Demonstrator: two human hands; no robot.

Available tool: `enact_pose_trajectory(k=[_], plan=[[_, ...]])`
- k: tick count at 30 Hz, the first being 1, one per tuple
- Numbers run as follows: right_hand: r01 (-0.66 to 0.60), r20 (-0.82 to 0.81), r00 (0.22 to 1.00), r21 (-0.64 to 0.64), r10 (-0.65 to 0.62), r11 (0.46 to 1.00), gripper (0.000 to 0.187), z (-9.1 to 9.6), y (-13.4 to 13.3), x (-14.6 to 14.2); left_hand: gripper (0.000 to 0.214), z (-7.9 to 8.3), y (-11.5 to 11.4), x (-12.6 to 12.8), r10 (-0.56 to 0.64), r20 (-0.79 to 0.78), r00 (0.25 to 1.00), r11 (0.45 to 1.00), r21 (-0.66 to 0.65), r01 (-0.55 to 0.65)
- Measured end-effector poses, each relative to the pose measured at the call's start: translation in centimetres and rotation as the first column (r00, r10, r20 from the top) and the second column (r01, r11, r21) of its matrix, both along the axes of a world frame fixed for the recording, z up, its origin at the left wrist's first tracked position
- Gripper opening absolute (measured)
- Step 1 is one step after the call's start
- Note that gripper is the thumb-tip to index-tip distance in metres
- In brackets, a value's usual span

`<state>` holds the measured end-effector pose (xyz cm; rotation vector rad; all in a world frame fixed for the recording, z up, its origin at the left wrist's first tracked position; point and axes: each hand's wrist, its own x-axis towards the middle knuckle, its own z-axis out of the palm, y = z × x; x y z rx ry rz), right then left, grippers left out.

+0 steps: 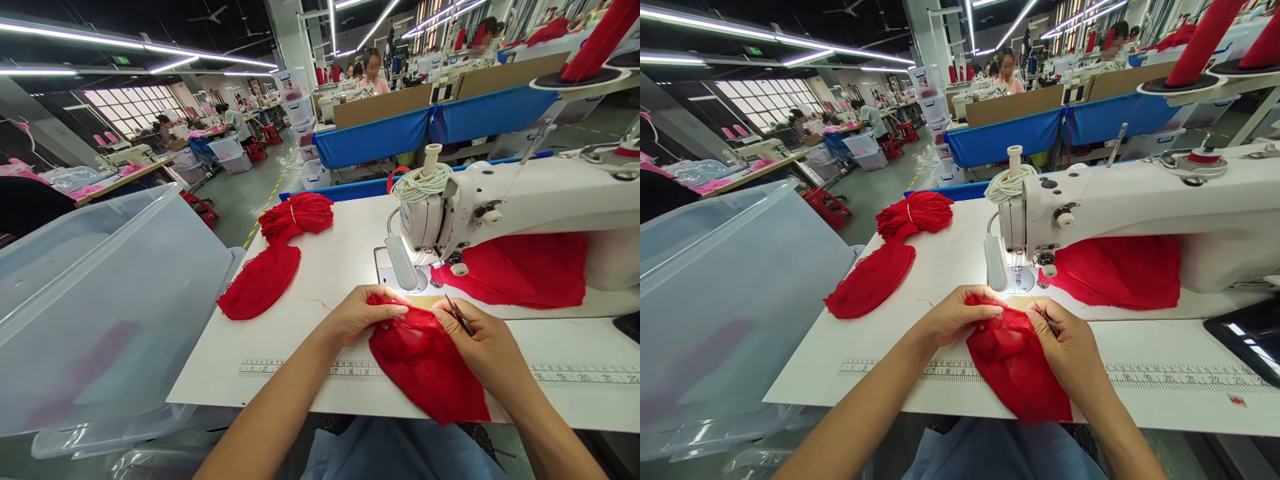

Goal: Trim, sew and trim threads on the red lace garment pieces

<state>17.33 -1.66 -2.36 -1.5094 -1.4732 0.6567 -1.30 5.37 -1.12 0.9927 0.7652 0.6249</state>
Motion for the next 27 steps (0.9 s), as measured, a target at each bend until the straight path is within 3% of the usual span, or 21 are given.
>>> enact_pose_trajectory(k=[11, 15, 18, 20, 24, 27], plan=[[0.133, 0.087, 0.987, 0.041, -0.137, 0.990, 0.026, -0.1, 0.2, -1.0, 0.035, -0.2, -0.6, 0.5, 0.024, 0.028, 0.999, 0.997, -0.067, -0.022], [0.256, 0.301, 0.914, 0.098, -0.274, 0.962, 0.035, -1.0, -0.3, -0.7, 0.037, -0.4, -0.7, 0.5, 0.029, 0.023, 0.999, 0.993, -0.116, -0.026], [0.181, 0.432, 0.866, 0.197, -0.251, 0.963, 0.044, -1.2, -1.6, -0.7, 0.037, -0.3, -0.7, 0.5, 0.042, 0.021, 0.999, 0.990, -0.135, -0.039], [0.133, 0.477, 0.845, 0.248, -0.240, 0.960, 0.042, -1.2, -2.4, -1.2, 0.035, -0.2, -0.8, 0.5, 0.046, 0.037, 0.998, 0.989, -0.140, -0.040], [0.195, 0.549, 0.773, 0.271, -0.318, 0.943, 0.041, -1.6, -2.9, -2.4, 0.032, 0.0, -0.9, 0.4, 0.050, 0.089, 0.995, 0.988, -0.147, -0.037], [0.226, 0.544, 0.769, 0.262, -0.337, 0.938, 0.041, -2.1, -2.7, -2.9, 0.030, -0.1, -0.9, 0.4, 0.057, 0.088, 0.994, 0.988, -0.146, -0.044]])
